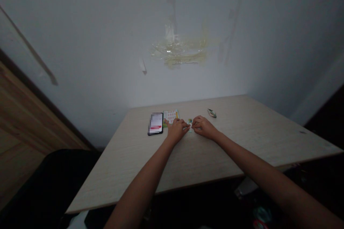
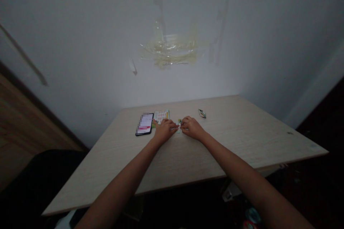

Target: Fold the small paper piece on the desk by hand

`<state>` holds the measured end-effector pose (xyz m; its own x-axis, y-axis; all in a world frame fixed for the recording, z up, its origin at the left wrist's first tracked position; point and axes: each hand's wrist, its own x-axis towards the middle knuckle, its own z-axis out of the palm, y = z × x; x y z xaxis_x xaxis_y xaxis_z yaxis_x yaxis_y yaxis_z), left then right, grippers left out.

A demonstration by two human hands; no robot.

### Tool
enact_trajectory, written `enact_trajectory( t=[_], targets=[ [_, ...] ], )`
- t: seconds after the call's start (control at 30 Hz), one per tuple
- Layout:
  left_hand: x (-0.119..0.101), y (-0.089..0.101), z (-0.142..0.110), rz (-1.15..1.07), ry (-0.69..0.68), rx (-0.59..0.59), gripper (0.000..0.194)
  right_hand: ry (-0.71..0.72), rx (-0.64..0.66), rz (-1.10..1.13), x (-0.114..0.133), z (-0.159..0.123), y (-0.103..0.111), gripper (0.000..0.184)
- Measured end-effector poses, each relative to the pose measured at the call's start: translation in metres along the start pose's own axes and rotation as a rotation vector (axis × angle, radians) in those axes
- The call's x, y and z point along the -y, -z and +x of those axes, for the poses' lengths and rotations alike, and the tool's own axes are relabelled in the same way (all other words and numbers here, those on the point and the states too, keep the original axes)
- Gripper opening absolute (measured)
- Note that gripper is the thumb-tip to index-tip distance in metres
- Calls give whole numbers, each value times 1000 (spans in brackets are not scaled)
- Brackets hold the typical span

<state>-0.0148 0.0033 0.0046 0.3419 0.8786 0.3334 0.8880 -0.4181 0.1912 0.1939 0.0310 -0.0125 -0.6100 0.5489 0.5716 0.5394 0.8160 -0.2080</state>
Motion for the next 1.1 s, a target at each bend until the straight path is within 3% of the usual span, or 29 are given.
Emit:
enact_trajectory(
  t=[0.7,1.1],
  targets=[
    [1,0,-2,-3,6,-5,22,136,37,208,16,-5,9,18],
    [1,2,-2,-35,26,22,24,22,-44,160,11,-5,7,16]
  ],
)
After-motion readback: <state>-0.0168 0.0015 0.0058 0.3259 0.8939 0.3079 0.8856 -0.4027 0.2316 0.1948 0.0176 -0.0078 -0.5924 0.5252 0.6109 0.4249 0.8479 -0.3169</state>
